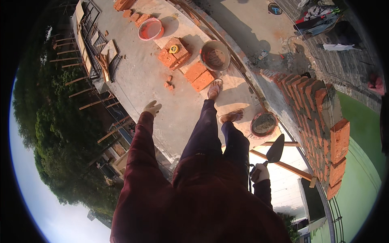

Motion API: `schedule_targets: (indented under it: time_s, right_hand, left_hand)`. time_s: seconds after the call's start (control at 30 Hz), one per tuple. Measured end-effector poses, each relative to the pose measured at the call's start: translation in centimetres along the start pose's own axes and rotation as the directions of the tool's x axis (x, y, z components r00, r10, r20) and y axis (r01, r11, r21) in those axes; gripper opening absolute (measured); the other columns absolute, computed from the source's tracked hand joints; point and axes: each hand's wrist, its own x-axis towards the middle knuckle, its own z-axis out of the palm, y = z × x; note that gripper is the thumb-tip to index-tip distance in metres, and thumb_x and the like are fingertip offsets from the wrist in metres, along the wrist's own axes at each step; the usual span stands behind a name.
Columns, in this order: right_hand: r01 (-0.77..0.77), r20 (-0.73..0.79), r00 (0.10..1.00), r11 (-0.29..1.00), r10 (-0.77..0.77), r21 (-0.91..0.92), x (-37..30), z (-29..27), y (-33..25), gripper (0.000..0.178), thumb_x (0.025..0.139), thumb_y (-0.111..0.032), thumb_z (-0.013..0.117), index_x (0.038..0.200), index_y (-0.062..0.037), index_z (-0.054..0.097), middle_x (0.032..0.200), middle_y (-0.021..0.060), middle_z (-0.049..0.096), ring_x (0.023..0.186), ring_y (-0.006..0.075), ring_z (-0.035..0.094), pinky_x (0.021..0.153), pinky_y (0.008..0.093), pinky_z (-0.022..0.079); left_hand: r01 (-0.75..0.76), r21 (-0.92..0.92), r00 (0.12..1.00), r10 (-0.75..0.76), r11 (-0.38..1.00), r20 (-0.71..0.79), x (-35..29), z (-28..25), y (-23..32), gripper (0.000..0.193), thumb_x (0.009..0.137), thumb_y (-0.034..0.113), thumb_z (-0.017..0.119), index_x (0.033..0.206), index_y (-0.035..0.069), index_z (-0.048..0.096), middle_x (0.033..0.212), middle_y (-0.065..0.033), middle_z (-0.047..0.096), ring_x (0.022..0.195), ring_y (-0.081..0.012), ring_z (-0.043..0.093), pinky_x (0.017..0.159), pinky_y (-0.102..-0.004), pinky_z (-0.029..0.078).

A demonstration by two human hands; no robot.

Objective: The person lays bricks on a rooftop wall using a trowel to apply mortar. They repeatedly scoop mortar from a bucket, spread it on the bricks, and place new bricks into the wall, tapping them into position.

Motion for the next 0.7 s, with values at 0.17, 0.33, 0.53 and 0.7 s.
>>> schedule_targets:
  time_s: [0.17,0.33,0.53,0.7]
  right_hand:
    - [0.258,0.146,0.966,0.811,-0.212,-0.525,7.2,0.8,0.9,0.01,0.085,-0.007,0.065,0.087,-0.0059,0.056,0.067,0.0079,0.058,0.052,0.0227,0.058,0.052,0.036,0.052]
    - [-0.112,-0.22,0.975,0.902,0.019,-0.417,4.2,10.6,-4.6,0.018,0.083,-0.001,0.067,0.094,-0.0053,0.054,0.065,0.0108,0.057,0.046,0.0247,0.056,0.042,0.0398,0.049]
    - [-0.247,-0.209,0.964,0.852,0.167,-0.462,7.4,10.7,-4.8,0.023,0.082,-0.015,0.072,0.099,-0.003,0.062,0.073,0.0117,0.063,0.059,0.0278,0.063,0.056,0.0422,0.056]
    - [-0.259,-0.193,0.963,0.829,0.186,-0.495,6.7,13.3,-6.3,0.023,0.087,-0.022,0.073,0.099,-0.0027,0.066,0.072,0.0123,0.064,0.062,0.0277,0.064,0.06,0.0417,0.057]
  left_hand:
    - [-0.04,-0.097,0.993,0.029,0.994,-0.113,10.3,5.7,-0.9,0.102,0.078,0.039,0.088,0.159,0.004,0.037,0.138,-0.0177,0.062,0.109,-0.0257,0.067,0.089,-0.0391,0.054]
    - [-0.049,-0.245,0.96,-0.023,0.968,-0.281,20.6,9.5,6.2,0.108,0.075,0.037,0.089,0.159,0.0,0.032,0.14,-0.0242,0.058,0.118,-0.0311,0.064,0.096,-0.0418,0.053]
    - [-0.183,-0.43,0.863,-0.065,0.884,-0.501,37.5,8.5,9.6,0.084,0.081,0.039,0.085,0.139,-0.003,0.043,0.123,-0.021,0.062,0.107,-0.0304,0.064,0.093,-0.0407,0.053]
    - [-0.292,-0.652,0.916,0.009,0.699,-0.401,42.2,9.9,10.6,0.065,0.089,0.033,0.083,0.132,-0.007,0.056,0.119,-0.014,0.07,0.103,-0.0271,0.07,0.091,-0.0395,0.056]
